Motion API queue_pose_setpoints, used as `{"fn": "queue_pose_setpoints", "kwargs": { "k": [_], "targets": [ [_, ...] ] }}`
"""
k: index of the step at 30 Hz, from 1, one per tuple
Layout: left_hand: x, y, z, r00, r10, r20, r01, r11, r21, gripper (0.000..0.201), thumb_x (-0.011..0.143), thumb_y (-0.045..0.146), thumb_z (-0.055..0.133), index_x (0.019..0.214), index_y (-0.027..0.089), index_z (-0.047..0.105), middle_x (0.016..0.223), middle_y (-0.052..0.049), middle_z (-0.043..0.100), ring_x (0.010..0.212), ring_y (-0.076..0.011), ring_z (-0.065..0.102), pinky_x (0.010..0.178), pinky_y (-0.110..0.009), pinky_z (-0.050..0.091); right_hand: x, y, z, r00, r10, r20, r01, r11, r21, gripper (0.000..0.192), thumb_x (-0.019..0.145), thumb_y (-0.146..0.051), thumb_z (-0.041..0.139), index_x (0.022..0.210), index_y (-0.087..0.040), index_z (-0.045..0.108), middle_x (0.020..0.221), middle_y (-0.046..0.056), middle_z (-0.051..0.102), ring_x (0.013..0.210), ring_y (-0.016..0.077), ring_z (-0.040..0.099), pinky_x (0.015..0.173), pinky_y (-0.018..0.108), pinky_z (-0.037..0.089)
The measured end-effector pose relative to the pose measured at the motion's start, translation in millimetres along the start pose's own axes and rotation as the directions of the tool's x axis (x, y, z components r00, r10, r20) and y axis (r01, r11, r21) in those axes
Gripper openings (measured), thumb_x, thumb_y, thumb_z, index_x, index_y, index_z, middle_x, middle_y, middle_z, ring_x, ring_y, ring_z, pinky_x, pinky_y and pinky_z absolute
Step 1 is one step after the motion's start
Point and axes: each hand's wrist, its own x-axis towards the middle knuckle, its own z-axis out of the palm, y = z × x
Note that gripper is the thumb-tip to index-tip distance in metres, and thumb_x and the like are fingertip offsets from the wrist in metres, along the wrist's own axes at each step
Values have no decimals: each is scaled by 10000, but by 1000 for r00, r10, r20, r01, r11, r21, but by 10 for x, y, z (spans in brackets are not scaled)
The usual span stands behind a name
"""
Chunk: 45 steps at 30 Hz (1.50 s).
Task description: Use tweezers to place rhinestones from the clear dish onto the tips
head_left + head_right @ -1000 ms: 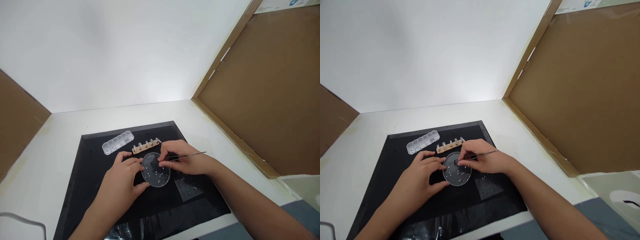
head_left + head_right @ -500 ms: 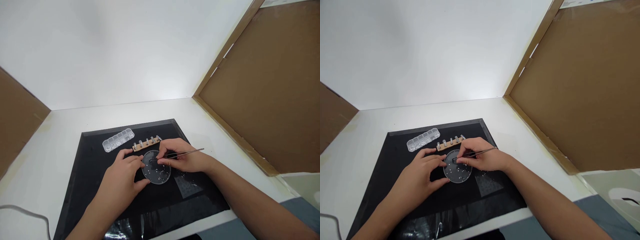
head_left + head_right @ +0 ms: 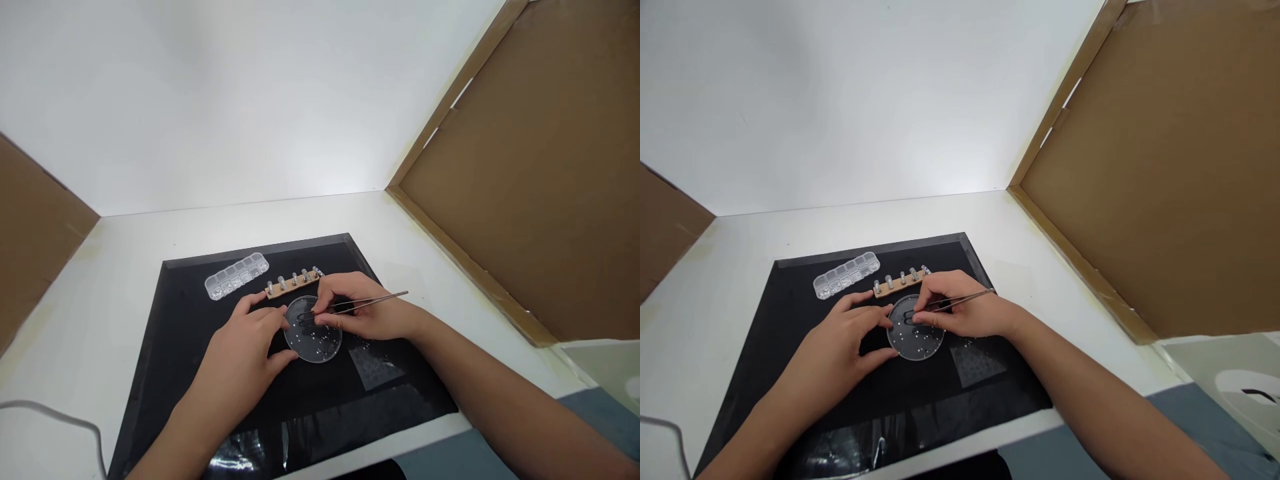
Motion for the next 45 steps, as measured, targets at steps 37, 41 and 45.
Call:
{"fn": "queue_pose_setpoints", "kwargs": {
  "k": [37,41,45],
  "targets": [
    [-8,4,5,1000,-23,-3,23,999,-31,313,887,300,817,1190,276,739,1355,-49,751,1469,-372,491,955,-518,646,1,-21,-8,998,58,-31,-58,998,-6,161,982,-330,777,924,-182,754,849,34,749,752,142,683,664,261,523],
    [-3,3,9,1000,-17,-10,17,999,-35,328,879,297,824,1196,277,744,1355,-54,749,1462,-378,497,963,-512,643,-12,-50,-55,985,133,-106,-113,979,172,186,987,-339,770,901,-183,716,850,50,770,757,154,719,654,272,561],
    [5,-3,17,1000,-20,-17,19,999,-37,365,861,299,834,1215,287,745,1358,-57,747,1456,-383,504,953,-515,648,-9,-26,-72,935,270,-227,-167,906,390,232,971,-361,795,873,-192,670,812,23,766,749,148,750,674,271,589]
  ]
}}
